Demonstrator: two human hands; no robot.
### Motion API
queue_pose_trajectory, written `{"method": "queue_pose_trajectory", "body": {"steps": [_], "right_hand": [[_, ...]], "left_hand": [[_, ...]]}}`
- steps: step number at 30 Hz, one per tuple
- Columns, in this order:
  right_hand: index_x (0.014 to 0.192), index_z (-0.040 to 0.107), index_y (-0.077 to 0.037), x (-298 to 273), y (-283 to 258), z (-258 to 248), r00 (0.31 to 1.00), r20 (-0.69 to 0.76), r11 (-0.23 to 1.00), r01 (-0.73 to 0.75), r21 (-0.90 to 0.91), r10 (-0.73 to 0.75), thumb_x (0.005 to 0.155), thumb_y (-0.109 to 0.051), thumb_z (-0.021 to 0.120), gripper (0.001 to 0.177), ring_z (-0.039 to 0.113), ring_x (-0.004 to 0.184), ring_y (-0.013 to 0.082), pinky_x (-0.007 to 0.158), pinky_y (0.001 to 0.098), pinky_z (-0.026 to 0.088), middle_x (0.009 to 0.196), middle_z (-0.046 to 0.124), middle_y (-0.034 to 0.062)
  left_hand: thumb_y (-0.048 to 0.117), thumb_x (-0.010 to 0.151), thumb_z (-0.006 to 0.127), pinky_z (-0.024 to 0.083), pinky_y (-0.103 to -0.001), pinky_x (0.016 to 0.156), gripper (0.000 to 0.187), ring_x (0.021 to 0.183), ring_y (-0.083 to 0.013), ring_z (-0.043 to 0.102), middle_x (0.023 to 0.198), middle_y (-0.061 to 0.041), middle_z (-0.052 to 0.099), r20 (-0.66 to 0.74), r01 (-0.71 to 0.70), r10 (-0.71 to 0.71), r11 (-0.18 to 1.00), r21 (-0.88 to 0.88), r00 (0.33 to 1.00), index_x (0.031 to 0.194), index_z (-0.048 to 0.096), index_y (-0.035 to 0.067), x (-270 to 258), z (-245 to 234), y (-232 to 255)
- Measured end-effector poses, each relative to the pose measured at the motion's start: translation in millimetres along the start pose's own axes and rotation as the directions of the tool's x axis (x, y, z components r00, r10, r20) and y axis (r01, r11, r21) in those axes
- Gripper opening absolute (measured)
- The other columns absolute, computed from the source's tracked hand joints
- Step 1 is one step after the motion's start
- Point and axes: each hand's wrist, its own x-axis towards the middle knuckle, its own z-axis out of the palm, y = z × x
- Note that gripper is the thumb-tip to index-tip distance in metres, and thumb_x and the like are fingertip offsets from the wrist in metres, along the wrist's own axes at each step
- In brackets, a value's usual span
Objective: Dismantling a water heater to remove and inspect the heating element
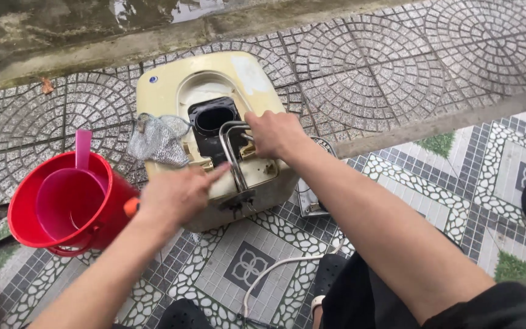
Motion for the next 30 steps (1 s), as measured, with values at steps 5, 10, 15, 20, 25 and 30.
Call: {"method": "queue_pose_trajectory", "body": {"steps": [5,10,15,20,25,30], "right_hand": [[0.13,0.051,-0.017,-2,2,-6,1.0,0.013,1.0,-0.009,-0.011,0.01,0.09,-0.031,0.062,0.043,0.073,0.098,0.0456,0.082,0.055,0.059,0.104,0.071,0.0221],[0.135,0.048,-0.018,-4,7,-7,0.999,0.045,0.999,-0.014,0.035,0.013,0.094,-0.035,0.06,0.046,0.072,0.103,0.046,0.086,0.0543,0.058,0.108,0.069,0.0227],[0.112,0.051,-0.006,-11,26,-2,0.993,-0.105,0.925,-0.01,0.379,0.054,0.095,-0.039,0.063,0.039,0.067,0.104,0.0521,0.09,0.0607,0.052,0.098,0.068,0.0296],[0.107,0.05,-0.007,-26,57,9,0.989,-0.135,0.924,0.004,0.382,0.052,0.093,-0.04,0.065,0.04,0.066,0.102,0.0512,0.091,0.0609,0.049,0.092,0.067,0.0246],[0.103,0.047,-0.013,-24,74,27,0.98,-0.188,0.914,0.014,0.406,0.068,0.092,-0.042,0.068,0.038,0.067,0.097,0.0471,0.085,0.058,0.05,0.085,0.064,0.0181],[0.099,0.048,-0.013,-32,62,15,0.977,-0.211,0.945,0.044,0.324,0.027,0.093,-0.039,0.069,0.034,0.068,0.093,0.0461,0.085,0.0566,0.051,0.084,0.063,0.0179]], "left_hand": [[0.022,0.106,0.03,0.064,-0.051,0.079,0.052,0.077,-0.0207,0.075,0.094,0.002,0.073,-0.029,-0.014,0.014,1.0,0.017,0.999,0.15,0.041,0.047,-4,0,-19],[0.029,0.102,0.029,0.061,-0.056,0.084,0.056,0.088,-0.0358,0.074,0.097,-0.006,0.068,-0.104,0.148,-0.171,0.969,-0.197,0.98,0.152,0.035,0.054,-21,-9,-47],[0.027,0.103,0.029,0.062,-0.048,0.079,0.057,0.089,-0.0306,0.073,0.101,-0.007,0.07,-0.019,0.014,-0.019,0.971,-0.24,1.0,0.155,0.03,0.051,-18,6,-42],[0.023,0.106,0.026,0.061,-0.035,0.065,0.055,0.077,-0.0186,0.07,0.094,0.0,0.072,-0.069,-0.04,0.03,0.987,-0.158,0.997,0.155,0.037,0.046,-19,-6,-40],[0.016,0.102,0.028,0.06,-0.042,0.068,0.061,0.082,-0.0265,0.072,0.106,-0.003,0.071,-0.016,-0.073,0.072,0.979,-0.192,0.997,0.153,0.038,0.048,-21,-18,-23],[0.012,0.101,0.03,0.061,-0.045,0.064,0.063,0.078,-0.0309,0.074,0.106,-0.008,0.071,-0.057,-0.129,0.124,0.988,-0.086,0.991,0.157,0.033,0.04,8,15,-9]]}}
